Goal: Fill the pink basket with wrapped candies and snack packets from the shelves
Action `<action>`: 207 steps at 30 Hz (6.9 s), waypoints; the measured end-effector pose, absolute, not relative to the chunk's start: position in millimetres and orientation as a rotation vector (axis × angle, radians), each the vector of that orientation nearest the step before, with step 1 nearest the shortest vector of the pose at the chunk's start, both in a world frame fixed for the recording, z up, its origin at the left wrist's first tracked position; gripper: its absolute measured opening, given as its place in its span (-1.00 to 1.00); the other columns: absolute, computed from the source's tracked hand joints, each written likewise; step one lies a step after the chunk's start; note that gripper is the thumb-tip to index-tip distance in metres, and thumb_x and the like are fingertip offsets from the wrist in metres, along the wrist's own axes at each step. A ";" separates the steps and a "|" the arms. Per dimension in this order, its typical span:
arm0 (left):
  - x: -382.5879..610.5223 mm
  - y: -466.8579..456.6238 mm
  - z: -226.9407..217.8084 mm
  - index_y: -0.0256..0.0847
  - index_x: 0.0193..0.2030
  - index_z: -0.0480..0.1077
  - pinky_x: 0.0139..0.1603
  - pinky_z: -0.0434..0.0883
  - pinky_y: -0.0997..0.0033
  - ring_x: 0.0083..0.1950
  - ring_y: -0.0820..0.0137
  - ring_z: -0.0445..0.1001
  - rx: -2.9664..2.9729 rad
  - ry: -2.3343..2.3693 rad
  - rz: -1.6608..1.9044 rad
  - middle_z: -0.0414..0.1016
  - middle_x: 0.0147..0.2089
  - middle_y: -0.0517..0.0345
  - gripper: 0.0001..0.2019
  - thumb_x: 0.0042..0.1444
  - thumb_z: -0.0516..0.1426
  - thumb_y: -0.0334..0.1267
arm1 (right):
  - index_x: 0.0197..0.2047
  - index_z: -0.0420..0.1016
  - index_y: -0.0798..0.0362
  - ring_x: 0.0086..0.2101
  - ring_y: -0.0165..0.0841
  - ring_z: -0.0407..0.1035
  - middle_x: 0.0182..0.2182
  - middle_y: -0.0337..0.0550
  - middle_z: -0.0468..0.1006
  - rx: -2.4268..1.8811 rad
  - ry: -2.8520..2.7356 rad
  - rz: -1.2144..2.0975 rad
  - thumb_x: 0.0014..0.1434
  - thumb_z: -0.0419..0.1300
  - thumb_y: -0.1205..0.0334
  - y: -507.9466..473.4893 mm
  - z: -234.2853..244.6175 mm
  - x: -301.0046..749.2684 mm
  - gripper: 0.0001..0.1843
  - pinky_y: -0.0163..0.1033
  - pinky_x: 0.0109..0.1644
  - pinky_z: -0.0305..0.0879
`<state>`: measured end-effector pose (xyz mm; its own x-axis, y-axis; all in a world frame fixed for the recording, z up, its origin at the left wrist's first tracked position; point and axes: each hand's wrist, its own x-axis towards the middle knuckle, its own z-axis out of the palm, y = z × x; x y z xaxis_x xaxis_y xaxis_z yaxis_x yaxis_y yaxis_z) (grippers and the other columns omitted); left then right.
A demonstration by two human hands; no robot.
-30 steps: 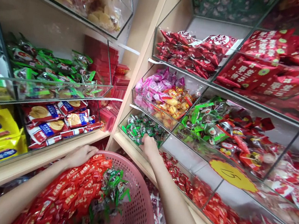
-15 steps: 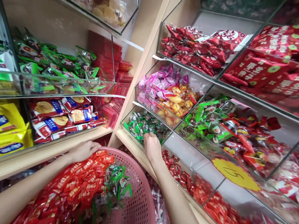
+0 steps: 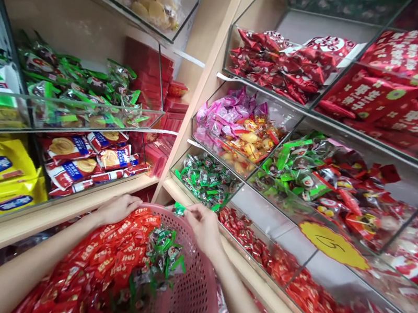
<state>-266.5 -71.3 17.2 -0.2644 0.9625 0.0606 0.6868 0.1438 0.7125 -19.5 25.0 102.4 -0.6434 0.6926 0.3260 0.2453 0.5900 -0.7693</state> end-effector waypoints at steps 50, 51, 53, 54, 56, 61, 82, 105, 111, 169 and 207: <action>-265.6 -71.8 18.3 -0.17 -0.35 0.44 -0.16 0.30 0.42 -0.27 0.29 0.44 1.571 2.028 0.906 0.53 -0.32 0.14 -0.56 0.08 -0.13 0.06 | -0.21 0.31 0.06 -0.26 -0.31 0.30 -0.25 -0.07 0.40 -1.107 -2.410 -0.134 0.13 0.03 0.29 80.0 123.8 -49.3 -0.86 -0.29 -0.31 0.15; -266.0 -71.7 17.7 -0.17 -0.36 0.44 -0.18 0.30 0.41 -0.28 0.29 0.44 1.573 2.033 0.899 0.52 -0.33 0.14 -0.56 0.08 -0.13 0.06 | -0.21 0.31 0.06 -0.26 -0.30 0.30 -0.24 -0.04 0.40 -1.157 -2.422 -0.176 0.12 0.05 0.29 84.4 123.0 -51.5 -0.86 -0.28 -0.32 0.16; -266.8 -71.4 16.4 -0.18 -0.38 0.42 -0.20 0.30 0.41 -0.30 0.30 0.43 1.584 2.038 0.880 0.52 -0.35 0.14 -0.55 0.10 -0.15 0.06 | -0.23 0.32 0.07 -0.26 -0.28 0.30 -0.24 -0.01 0.40 -1.213 -2.444 -0.233 0.12 0.05 0.30 90.6 121.2 -55.3 -0.88 -0.27 -0.34 0.16; -267.1 -71.3 15.9 -0.19 -0.38 0.41 -0.21 0.30 0.42 -0.31 0.30 0.43 1.590 2.040 0.871 0.51 -0.36 0.14 -0.55 0.10 -0.16 0.06 | -0.24 0.33 0.07 -0.26 -0.27 0.30 -0.25 0.00 0.40 -1.221 -2.450 -0.249 0.14 0.02 0.31 92.7 120.8 -56.6 -0.88 -0.27 -0.35 0.15; -267.3 -71.2 15.5 -0.19 -0.39 0.40 -0.23 0.30 0.42 -0.31 0.30 0.43 1.593 2.046 0.860 0.50 -0.37 0.15 -0.54 0.11 -0.18 0.06 | -0.27 0.34 0.07 -0.26 -0.28 0.29 -0.26 0.00 0.40 -1.216 -2.454 -0.263 0.18 -0.04 0.32 95.0 121.7 -57.3 -0.85 -0.27 -0.35 0.15; -266.4 -71.3 17.7 -0.17 -0.35 0.43 -0.18 0.29 0.40 -0.28 0.28 0.42 1.559 2.044 0.904 0.51 -0.35 0.14 -0.57 0.08 -0.13 0.06 | -0.27 0.35 0.07 -0.28 -0.32 0.26 -0.30 -0.06 0.37 -1.038 -2.359 -0.266 0.24 -0.15 0.26 81.4 132.0 -44.7 -0.74 -0.29 -0.28 0.15; -266.3 -71.7 17.3 -0.18 -0.45 0.40 -0.21 0.29 0.42 -0.30 0.30 0.42 1.560 2.023 0.907 0.50 -0.40 0.17 -0.61 0.07 -0.11 0.03 | -0.41 0.30 0.01 -0.52 -0.42 0.33 -0.54 -0.27 0.44 -1.034 -2.609 0.342 0.08 0.01 0.33 17.8 79.2 18.3 -0.91 -0.37 -0.43 0.02; -264.1 -72.2 20.9 -0.20 -0.43 0.39 -0.25 0.29 0.45 -0.33 0.33 0.41 1.590 2.026 0.905 0.48 -0.41 0.18 -0.59 0.09 -0.13 0.02 | -0.22 0.33 0.06 -0.32 -0.33 0.41 -0.32 -0.13 0.51 -1.078 -2.865 0.073 0.14 -0.01 0.31 8.9 66.9 -6.7 -0.85 -0.30 -0.34 0.09; -265.5 -72.4 19.0 -0.18 -0.37 0.42 -0.24 0.29 0.44 -0.30 0.32 0.42 1.609 2.039 0.906 0.50 -0.37 0.18 -0.59 0.09 -0.12 0.02 | -0.23 0.32 0.03 -0.33 -0.32 0.43 -0.31 -0.13 0.51 -1.090 -2.848 0.044 0.21 -0.12 0.31 13.2 66.8 -14.5 -0.79 -0.30 -0.37 0.12; -265.1 -73.3 20.6 -0.19 -0.36 0.42 -0.18 0.30 0.42 -0.28 0.31 0.43 1.581 2.012 0.895 0.51 -0.34 0.17 -0.57 0.09 -0.14 0.05 | -0.28 0.47 0.08 -0.18 -0.21 0.26 -0.25 0.01 0.46 -1.031 -2.770 -0.530 0.19 -0.06 0.35 49.4 183.3 -15.4 -0.73 -0.13 -0.11 0.05; -265.7 -73.0 19.2 -0.15 -0.37 0.43 -0.21 0.30 0.43 -0.29 0.29 0.43 1.578 2.057 0.876 0.52 -0.35 0.18 -0.59 0.08 -0.12 0.04 | -0.20 0.36 0.03 -0.18 -0.32 0.37 -0.28 -0.14 0.52 -0.982 -2.842 0.204 0.16 0.01 0.33 -7.1 51.6 9.9 -0.84 -0.09 0.14 -0.10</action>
<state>-265.7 -73.0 19.2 -0.2810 0.9580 0.0580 0.7053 0.1651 0.6894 9.9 -7.1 51.6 -0.7803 0.6207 0.0764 0.6034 0.7793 -0.1689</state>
